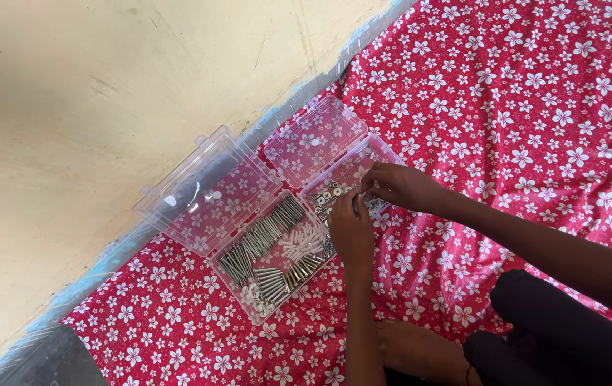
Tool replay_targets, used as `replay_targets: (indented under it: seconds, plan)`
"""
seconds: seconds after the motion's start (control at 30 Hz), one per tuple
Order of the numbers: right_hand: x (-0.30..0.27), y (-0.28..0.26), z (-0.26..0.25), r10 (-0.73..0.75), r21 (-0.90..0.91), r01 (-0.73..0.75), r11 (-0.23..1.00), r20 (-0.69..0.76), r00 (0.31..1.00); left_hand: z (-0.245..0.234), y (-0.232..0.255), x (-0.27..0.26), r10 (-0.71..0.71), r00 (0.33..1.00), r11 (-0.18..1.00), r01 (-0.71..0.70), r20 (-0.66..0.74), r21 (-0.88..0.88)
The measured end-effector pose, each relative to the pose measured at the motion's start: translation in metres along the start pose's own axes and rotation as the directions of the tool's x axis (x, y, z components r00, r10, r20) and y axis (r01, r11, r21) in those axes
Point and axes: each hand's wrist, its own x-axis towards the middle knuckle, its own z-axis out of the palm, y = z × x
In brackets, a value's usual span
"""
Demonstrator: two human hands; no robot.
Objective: The person retrieves screws and plastic wall anchors from organizer boxes and inserts the screws into the wall anchors by hand.
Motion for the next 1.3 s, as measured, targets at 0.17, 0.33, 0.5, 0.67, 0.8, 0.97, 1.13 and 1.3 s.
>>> replay_targets:
  seconds: [0.17, 0.33, 0.5, 0.67, 0.8, 0.97, 1.13, 1.3]
  plan:
    - [0.0, 0.006, 0.012, 0.199, 0.354, -0.166, 0.92, -0.058, 0.978, -0.007, 0.004, 0.002, -0.106, 0.994, 0.978, 0.109, 0.024, -0.177]
    - [0.003, 0.01, 0.02, 0.295, 0.487, -0.279, 0.828, 0.045, 0.954, -0.005, -0.003, 0.005, -0.268, 0.961, 0.858, 0.273, 0.074, -0.435]
    - [0.004, 0.018, 0.031, 0.312, 0.6, -0.285, 0.748, 0.062, 0.948, -0.003, -0.011, 0.002, -0.273, 0.96, 0.835, 0.269, 0.064, -0.48]
    - [0.001, 0.016, 0.028, 0.353, 0.672, -0.338, 0.659, 0.121, 0.928, 0.001, -0.026, 0.004, -0.279, 0.955, 0.801, 0.289, 0.1, -0.523]
    - [-0.003, -0.011, 0.019, 0.379, 0.716, -0.373, 0.59, 0.163, 0.911, -0.002, -0.039, 0.001, -0.286, 0.934, 0.584, 0.347, 0.214, -0.734]
    - [-0.001, -0.043, 0.014, 0.299, 0.706, -0.343, 0.62, 0.193, 0.935, -0.025, -0.039, -0.013, -0.271, 0.94, 0.548, 0.329, 0.208, -0.769]
    - [-0.003, -0.058, 0.015, 0.259, 0.721, -0.321, 0.614, 0.2, 0.945, -0.05, -0.033, -0.024, -0.307, 0.932, 0.549, 0.339, 0.193, -0.764]
    - [-0.006, -0.058, 0.023, 0.213, 0.738, -0.314, 0.597, 0.232, 0.949, -0.08, -0.022, -0.034, -0.247, 0.941, 0.614, 0.338, 0.232, -0.713]
